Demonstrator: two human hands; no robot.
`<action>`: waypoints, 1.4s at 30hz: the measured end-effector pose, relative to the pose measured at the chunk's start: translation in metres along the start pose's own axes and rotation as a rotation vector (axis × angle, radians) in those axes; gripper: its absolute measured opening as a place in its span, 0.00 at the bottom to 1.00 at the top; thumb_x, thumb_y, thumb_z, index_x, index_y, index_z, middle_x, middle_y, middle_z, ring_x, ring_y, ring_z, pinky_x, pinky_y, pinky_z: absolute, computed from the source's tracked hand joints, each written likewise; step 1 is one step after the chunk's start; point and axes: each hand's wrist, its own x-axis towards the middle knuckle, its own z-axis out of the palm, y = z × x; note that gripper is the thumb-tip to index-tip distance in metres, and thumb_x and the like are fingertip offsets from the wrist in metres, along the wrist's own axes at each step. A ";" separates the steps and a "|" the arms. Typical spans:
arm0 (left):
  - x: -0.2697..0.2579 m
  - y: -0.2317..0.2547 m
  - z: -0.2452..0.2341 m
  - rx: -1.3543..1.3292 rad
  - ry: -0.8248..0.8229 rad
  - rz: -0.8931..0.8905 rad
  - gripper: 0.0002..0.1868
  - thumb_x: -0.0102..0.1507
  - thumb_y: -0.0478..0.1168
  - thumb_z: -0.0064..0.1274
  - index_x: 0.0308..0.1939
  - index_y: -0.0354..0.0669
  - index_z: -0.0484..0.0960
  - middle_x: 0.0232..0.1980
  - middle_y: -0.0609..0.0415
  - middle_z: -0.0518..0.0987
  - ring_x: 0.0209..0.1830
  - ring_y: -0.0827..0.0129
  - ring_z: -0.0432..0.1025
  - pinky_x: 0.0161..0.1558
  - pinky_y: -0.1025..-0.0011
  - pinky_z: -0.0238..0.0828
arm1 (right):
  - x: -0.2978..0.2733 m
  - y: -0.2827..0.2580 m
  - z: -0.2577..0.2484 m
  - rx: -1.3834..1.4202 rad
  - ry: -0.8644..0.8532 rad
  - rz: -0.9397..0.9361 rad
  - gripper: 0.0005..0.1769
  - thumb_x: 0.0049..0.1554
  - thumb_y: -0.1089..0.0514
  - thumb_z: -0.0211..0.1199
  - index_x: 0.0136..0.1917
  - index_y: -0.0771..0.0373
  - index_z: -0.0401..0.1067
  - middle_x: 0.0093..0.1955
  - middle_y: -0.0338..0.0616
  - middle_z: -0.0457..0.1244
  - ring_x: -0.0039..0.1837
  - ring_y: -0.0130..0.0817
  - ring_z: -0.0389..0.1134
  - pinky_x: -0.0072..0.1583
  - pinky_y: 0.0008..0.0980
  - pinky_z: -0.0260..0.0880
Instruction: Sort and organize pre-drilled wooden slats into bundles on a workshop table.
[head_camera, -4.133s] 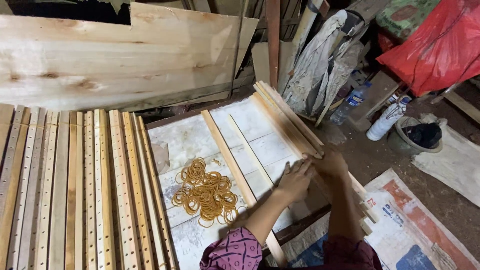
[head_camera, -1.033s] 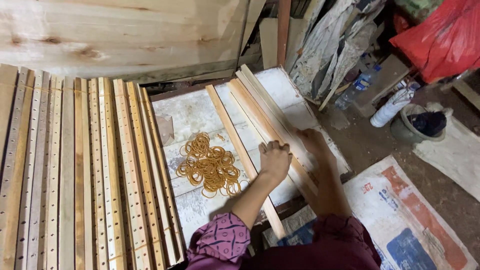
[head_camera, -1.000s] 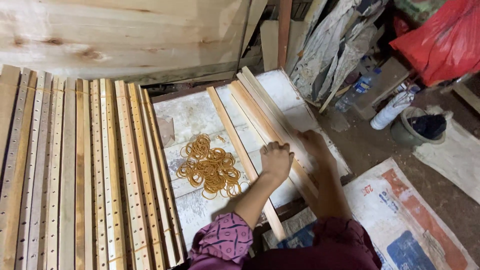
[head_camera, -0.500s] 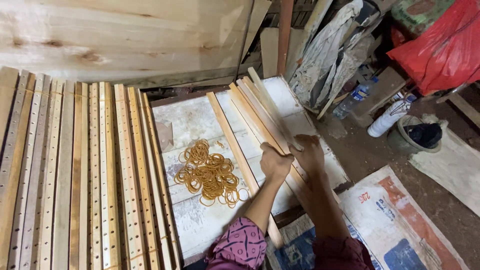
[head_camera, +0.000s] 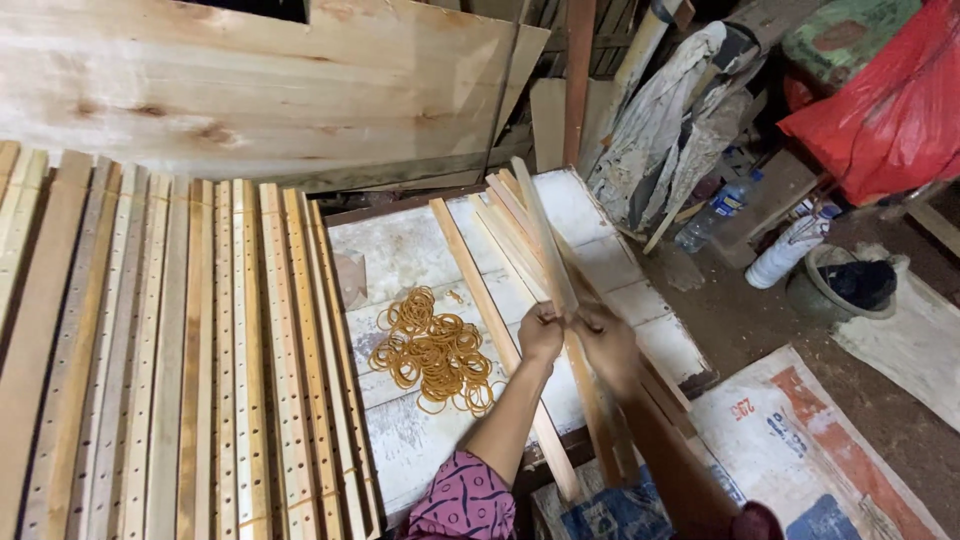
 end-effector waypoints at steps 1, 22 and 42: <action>-0.003 -0.002 -0.003 -0.004 0.005 0.003 0.13 0.59 0.39 0.61 0.48 0.50 0.85 0.40 0.53 0.87 0.48 0.61 0.81 0.51 0.67 0.73 | 0.000 0.012 0.006 0.000 -0.003 -0.007 0.16 0.55 0.48 0.67 0.50 0.60 0.84 0.48 0.56 0.73 0.57 0.56 0.73 0.57 0.48 0.73; -0.119 0.088 -0.147 -0.346 -0.384 -0.249 0.22 0.52 0.36 0.70 0.49 0.47 0.83 0.44 0.59 0.86 0.38 0.74 0.79 0.45 0.72 0.79 | -0.115 -0.005 0.056 0.635 0.021 -0.070 0.22 0.57 0.59 0.66 0.64 0.62 0.79 0.54 0.46 0.71 0.57 0.34 0.71 0.58 0.30 0.70; -0.161 0.127 -0.232 -0.423 -0.176 -0.105 0.25 0.51 0.28 0.69 0.53 0.34 0.85 0.46 0.46 0.82 0.40 0.64 0.79 0.43 0.73 0.82 | -0.140 -0.036 0.112 0.668 -0.131 -0.282 0.23 0.59 0.56 0.64 0.67 0.61 0.78 0.48 0.40 0.66 0.51 0.28 0.67 0.54 0.25 0.67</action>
